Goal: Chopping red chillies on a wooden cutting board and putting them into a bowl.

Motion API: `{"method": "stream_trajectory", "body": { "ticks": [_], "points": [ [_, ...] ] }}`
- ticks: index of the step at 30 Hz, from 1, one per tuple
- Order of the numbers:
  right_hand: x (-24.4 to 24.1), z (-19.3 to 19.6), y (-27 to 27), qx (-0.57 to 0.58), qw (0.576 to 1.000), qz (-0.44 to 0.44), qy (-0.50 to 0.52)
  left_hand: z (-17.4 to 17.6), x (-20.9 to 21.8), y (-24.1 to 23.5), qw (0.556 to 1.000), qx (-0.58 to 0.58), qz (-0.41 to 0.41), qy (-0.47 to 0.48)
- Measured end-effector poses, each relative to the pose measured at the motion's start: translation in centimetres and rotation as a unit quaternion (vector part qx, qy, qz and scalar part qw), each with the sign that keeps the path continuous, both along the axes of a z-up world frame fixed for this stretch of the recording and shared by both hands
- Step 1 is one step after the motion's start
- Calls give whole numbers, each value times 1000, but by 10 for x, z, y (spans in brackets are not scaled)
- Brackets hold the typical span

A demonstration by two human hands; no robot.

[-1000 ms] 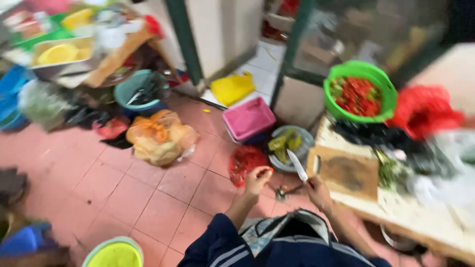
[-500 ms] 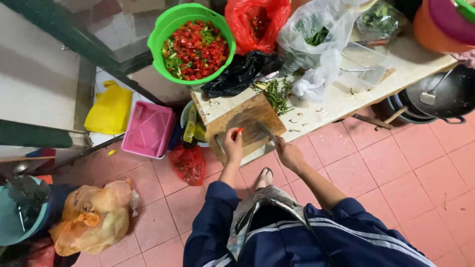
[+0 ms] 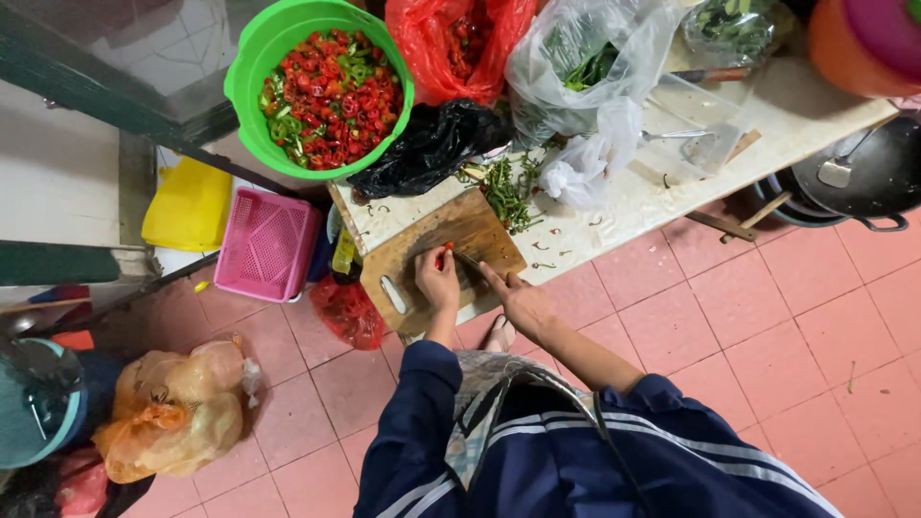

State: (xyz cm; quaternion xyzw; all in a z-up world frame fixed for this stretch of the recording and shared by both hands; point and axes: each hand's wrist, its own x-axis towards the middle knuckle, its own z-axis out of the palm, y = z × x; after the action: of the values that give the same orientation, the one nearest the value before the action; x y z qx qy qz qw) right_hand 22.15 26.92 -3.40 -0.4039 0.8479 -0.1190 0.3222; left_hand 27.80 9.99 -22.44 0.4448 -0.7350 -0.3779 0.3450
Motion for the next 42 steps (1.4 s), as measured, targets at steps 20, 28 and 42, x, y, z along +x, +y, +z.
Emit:
{"method": "stream_trajectory", "body": {
  "ticks": [20,28,42],
  "points": [
    [-4,-3,-9,28,999,27,7,14,3,-7,999,-14,-16,-50],
    [-4,-35,-13,26,999,13,-18,38,10,-8,998,63,-30,-7],
    [0,-25,-28,7,998,-15,-68,23,12,-11,996,46,-21,-68]
  ]
}}
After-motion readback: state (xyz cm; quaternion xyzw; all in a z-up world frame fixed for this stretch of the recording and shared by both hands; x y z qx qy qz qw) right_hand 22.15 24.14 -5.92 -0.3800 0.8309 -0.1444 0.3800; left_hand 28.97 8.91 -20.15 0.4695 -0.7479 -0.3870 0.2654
